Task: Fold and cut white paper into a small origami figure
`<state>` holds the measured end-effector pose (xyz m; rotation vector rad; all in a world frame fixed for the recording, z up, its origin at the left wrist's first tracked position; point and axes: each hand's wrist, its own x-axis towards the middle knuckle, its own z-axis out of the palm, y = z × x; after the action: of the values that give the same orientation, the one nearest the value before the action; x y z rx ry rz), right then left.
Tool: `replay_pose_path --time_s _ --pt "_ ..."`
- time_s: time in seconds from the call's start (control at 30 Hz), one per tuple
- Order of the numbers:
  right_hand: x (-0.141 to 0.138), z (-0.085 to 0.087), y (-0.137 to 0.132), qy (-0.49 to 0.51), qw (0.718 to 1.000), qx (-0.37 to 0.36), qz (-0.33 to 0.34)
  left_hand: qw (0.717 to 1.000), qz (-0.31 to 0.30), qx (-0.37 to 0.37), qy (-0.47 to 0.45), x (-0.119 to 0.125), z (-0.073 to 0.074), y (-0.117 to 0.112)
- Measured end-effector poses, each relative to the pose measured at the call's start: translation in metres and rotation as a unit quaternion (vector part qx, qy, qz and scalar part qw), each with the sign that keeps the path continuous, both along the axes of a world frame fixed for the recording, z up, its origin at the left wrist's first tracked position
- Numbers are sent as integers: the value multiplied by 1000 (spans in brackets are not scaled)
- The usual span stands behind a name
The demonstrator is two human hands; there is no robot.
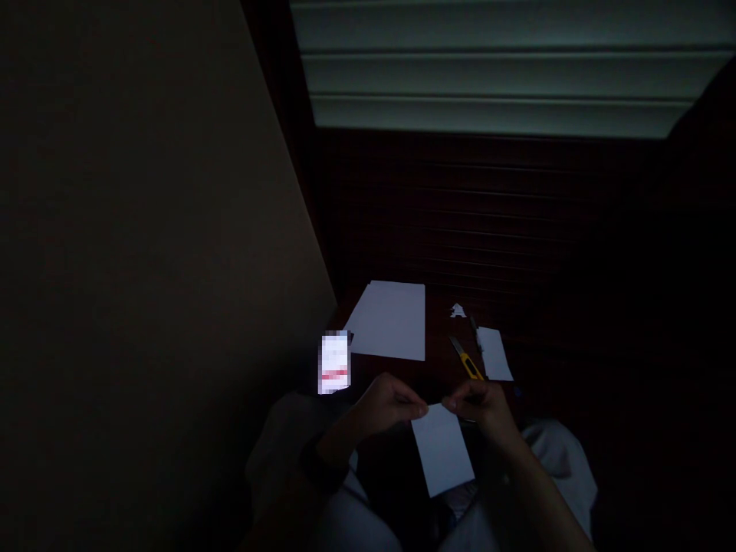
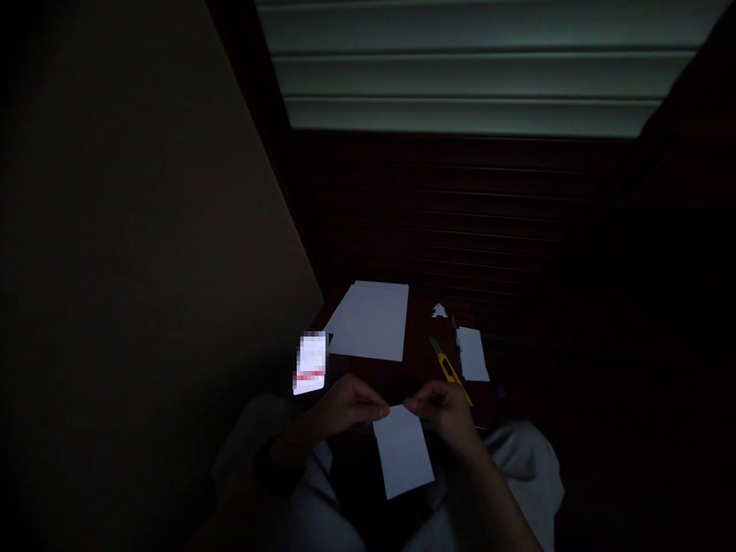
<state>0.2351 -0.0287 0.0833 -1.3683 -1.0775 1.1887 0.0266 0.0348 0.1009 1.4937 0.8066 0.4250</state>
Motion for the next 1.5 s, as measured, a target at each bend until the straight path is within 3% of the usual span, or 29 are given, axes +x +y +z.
replay_pose_path --time_s 0.3,0.4,0.5,0.73,0.87,1.03,1.2,1.33,1.5 --pt "17 -5 -1 1 1000 -8 -7 999 -43 -23 6 -19 -3 7" --pt "22 -5 -1 -2 1000 -6 -30 1000 8 -21 12 -24 -7 11" --pt "18 -6 0 -8 1000 1 -29 999 45 -18 -18 -14 -6 6" --pt "2 -11 1 6 1000 11 -13 999 33 -14 -23 20 -16 -12" --pt "3 -9 0 -3 1000 -10 3 999 46 4 5 18 -22 -9" --pt "11 -10 0 62 997 -52 19 1000 17 16 6 11 -14 -4" --pt "25 -11 -2 50 998 -42 10 995 88 37 22 0 -14 10" --pt "19 -6 -7 21 996 25 78 989 146 -11 -13 -3 -24 17" --pt "-3 3 -11 9 978 30 205 987 146 -45 -54 1 -34 14"
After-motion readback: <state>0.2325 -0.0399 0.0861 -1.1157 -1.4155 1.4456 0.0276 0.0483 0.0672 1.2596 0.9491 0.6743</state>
